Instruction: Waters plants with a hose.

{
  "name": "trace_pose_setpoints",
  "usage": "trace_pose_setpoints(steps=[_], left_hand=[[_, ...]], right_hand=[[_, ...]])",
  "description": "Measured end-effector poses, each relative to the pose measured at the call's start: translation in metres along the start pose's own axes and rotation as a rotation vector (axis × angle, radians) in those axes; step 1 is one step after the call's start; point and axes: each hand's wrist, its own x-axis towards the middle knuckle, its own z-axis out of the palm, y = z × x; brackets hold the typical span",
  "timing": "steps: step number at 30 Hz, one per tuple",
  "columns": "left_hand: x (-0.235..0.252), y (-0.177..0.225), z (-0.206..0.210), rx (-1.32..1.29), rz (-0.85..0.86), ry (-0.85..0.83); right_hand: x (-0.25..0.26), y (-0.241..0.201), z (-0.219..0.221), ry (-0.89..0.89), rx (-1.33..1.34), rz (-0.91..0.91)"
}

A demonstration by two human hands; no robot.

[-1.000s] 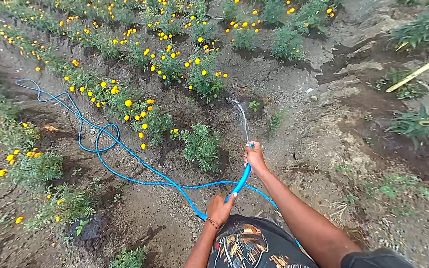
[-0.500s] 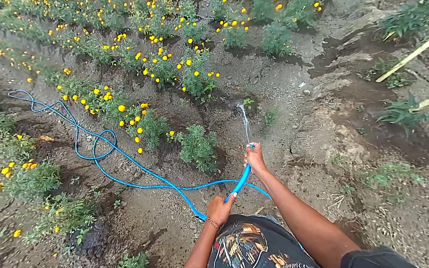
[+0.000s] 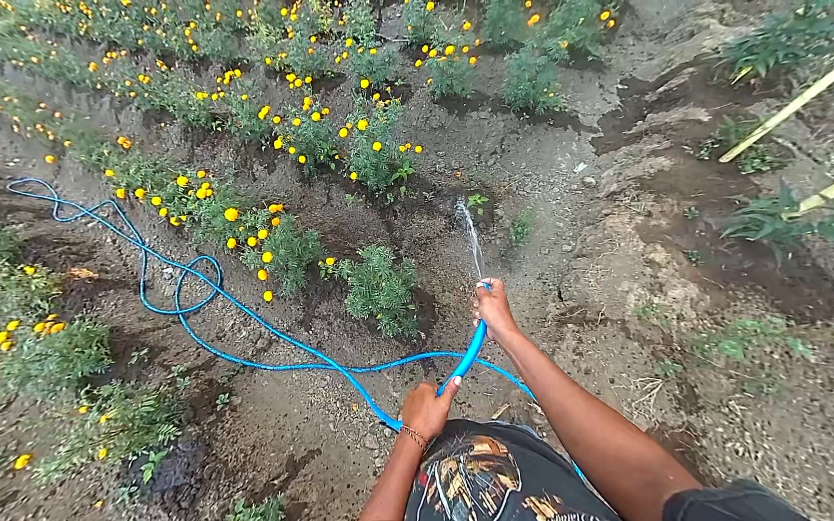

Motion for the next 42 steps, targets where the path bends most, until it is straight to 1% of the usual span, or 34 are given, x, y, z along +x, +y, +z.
trace_pose_setpoints(steps=[17,31,37,42], left_hand=[[0.000,0.001,0.002,-0.005,0.017,0.007],[-0.007,-0.011,0.005,-0.015,0.046,0.014],[-0.010,-0.009,0.003,-0.020,0.027,0.005],[-0.010,-0.012,0.003,-0.025,0.031,0.010]], right_hand=[[0.004,0.003,-0.004,-0.003,-0.018,-0.002],[-0.007,0.005,0.001,-0.003,-0.024,-0.009],[-0.012,0.006,0.000,0.013,-0.024,0.010],[-0.014,0.006,0.001,0.031,-0.012,-0.021]])
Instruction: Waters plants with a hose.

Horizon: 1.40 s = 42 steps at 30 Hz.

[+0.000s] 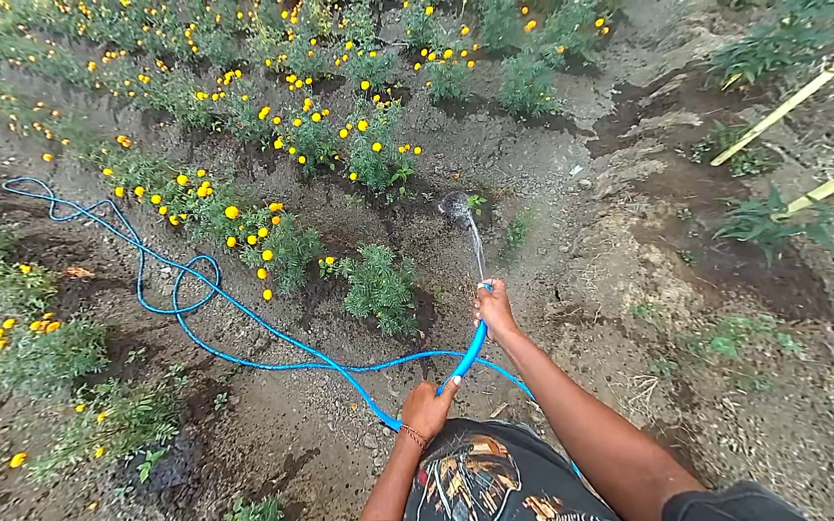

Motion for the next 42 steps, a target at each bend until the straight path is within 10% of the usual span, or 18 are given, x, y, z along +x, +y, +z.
trace_pose_setpoints(steps=[6,14,18,23,32,36,42], left_hand=[[-0.014,-0.012,-0.002,-0.130,0.052,0.166],[-0.080,-0.036,-0.012,-0.462,0.198,1.277],[-0.108,-0.022,-0.046,-0.295,0.427,1.726],[-0.134,-0.029,-0.082,-0.237,0.650,1.864],[-0.176,-0.088,-0.049,-0.231,0.475,2.053],[-0.183,-0.110,-0.034,-0.127,0.262,2.383],[-0.178,-0.132,0.014,-0.347,-0.096,2.580]], right_hand=[[-0.004,-0.004,0.019,-0.054,-0.017,0.006],[-0.079,-0.053,0.163,-0.576,-0.088,0.030],[-0.115,-0.004,0.239,-0.868,-0.106,0.403],[-0.203,0.035,0.279,-1.051,-0.041,0.941],[-0.237,0.092,0.294,-1.447,-0.467,0.588],[-0.322,0.075,0.274,-1.525,-0.768,0.431],[-0.327,0.170,0.258,-1.660,-0.535,0.700]])
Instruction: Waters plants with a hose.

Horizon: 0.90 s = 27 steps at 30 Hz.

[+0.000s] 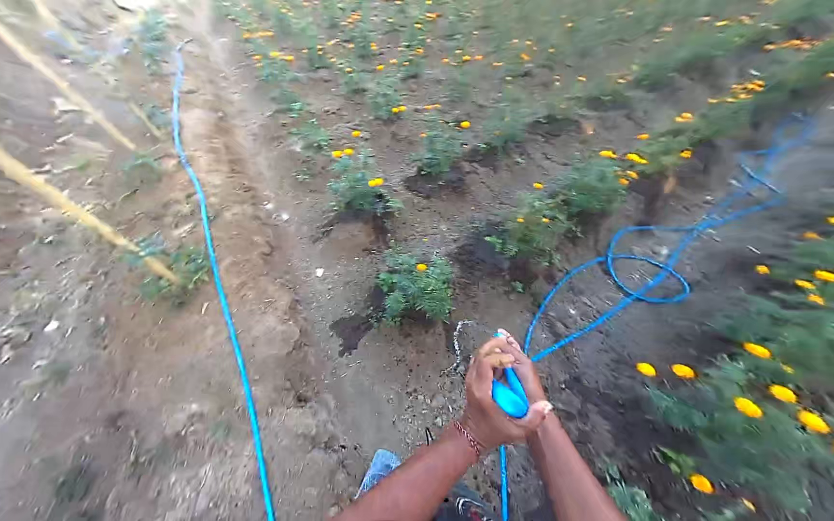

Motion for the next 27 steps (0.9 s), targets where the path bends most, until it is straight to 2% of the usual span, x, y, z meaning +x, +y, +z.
trace_pose_setpoints(steps=[3,7,12,16,21,24,27], left_hand=[[-0.022,0.003,-0.012,0.002,0.021,-0.056],[-0.018,0.006,-0.036,-0.023,0.109,-0.131],[-0.015,0.018,-0.082,-0.030,0.184,-0.150],[-0.023,0.043,-0.127,0.103,0.186,-0.244],[-0.038,0.075,-0.146,0.181,0.252,-0.354],[-0.048,0.092,-0.152,0.185,0.226,-0.288],[-0.058,0.110,-0.163,0.178,0.182,-0.145]], right_hand=[[0.015,0.020,0.009,-0.027,-0.242,0.103],[0.012,0.036,0.040,-0.070,-0.592,0.181],[-0.016,0.048,0.055,-0.353,-0.888,0.295],[-0.034,0.079,0.031,-0.641,-0.928,0.293],[-0.069,0.088,0.046,-0.799,-0.822,0.335],[-0.090,0.090,0.059,-0.788,-0.745,0.346],[-0.111,0.102,0.071,-0.824,-0.824,0.352]])
